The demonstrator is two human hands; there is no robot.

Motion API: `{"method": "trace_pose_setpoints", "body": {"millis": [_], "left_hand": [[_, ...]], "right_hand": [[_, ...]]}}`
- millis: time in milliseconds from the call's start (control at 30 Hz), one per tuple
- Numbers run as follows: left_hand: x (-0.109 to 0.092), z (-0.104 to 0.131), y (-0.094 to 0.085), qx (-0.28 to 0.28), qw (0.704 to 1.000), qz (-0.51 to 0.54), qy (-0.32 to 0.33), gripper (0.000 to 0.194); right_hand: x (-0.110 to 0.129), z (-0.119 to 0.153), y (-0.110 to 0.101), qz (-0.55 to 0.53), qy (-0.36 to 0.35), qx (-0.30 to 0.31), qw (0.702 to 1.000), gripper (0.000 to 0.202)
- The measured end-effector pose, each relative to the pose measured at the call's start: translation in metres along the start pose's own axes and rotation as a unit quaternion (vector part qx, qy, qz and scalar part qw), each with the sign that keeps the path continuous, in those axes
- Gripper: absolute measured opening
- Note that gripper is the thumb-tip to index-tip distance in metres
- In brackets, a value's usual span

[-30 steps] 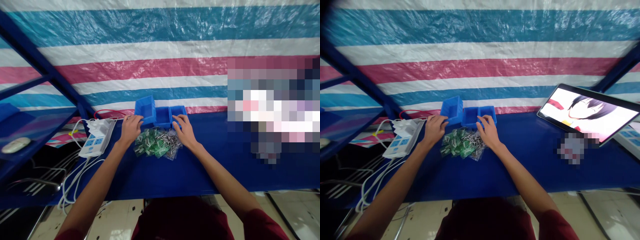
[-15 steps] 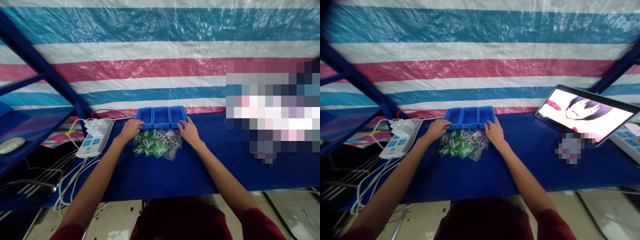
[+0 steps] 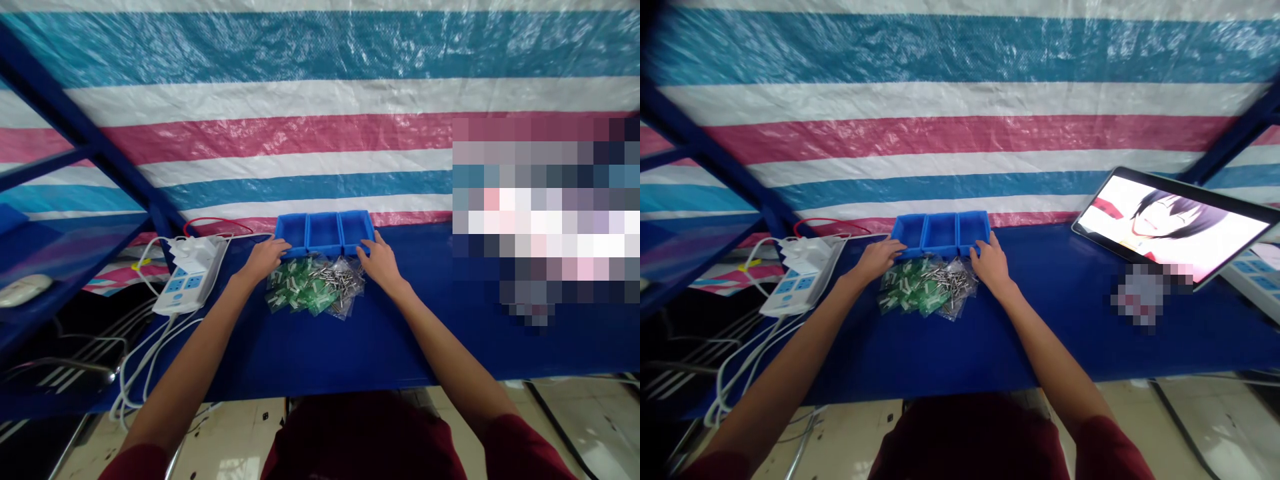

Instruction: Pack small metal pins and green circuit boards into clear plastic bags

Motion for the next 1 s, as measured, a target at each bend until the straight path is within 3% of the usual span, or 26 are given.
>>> {"method": "trace_pose_setpoints", "body": {"millis": [167, 400, 533, 633, 700, 800, 867, 1000], "left_hand": [[-0.002, -0.002, 0.002, 0.000, 1.000, -0.003, 0.015, 0.036], [0.004, 0.001, 0.006, -0.056, 0.998, 0.033, 0.013, 0.036], [-0.003, 0.009, -0.009, -0.128, 0.990, 0.056, 0.030, 0.037], [-0.022, 0.021, -0.023, -0.190, 0.979, 0.072, 0.021, 0.045], [-0.043, 0.023, -0.019, -0.162, 0.981, 0.086, 0.058, 0.064], [-0.076, 0.020, 0.003, -0.049, 0.982, 0.094, 0.155, 0.103], [-0.084, 0.017, 0.015, -0.011, 0.981, 0.092, 0.171, 0.108], [-0.084, 0.016, 0.022, -0.006, 0.984, 0.079, 0.162, 0.105]], "right_hand": [[-0.005, -0.004, 0.000, 0.008, -0.001, 0.004, 1.000, 0.039], [-0.007, -0.009, 0.003, 0.004, -0.044, -0.005, 0.999, 0.044], [0.008, 0.005, -0.016, 0.007, -0.134, -0.045, 0.990, 0.055], [0.023, 0.029, -0.013, 0.014, -0.253, 0.047, 0.966, 0.061], [0.023, 0.043, -0.003, 0.029, -0.273, 0.102, 0.956, 0.085], [0.013, 0.056, 0.022, 0.074, -0.265, 0.177, 0.945, 0.106], [0.007, 0.061, 0.037, 0.096, -0.261, 0.210, 0.937, 0.108], [0.004, 0.062, 0.046, 0.114, -0.264, 0.208, 0.935, 0.101]]}}
Point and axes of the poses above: each hand's wrist, its own z-axis away from the middle knuckle, its own y-axis out of the palm, x = y × z, the point moved 6 cm from there along -z, towards the middle knuckle, and after that the axes turned 14 degrees about y, right-handed, at the moved point
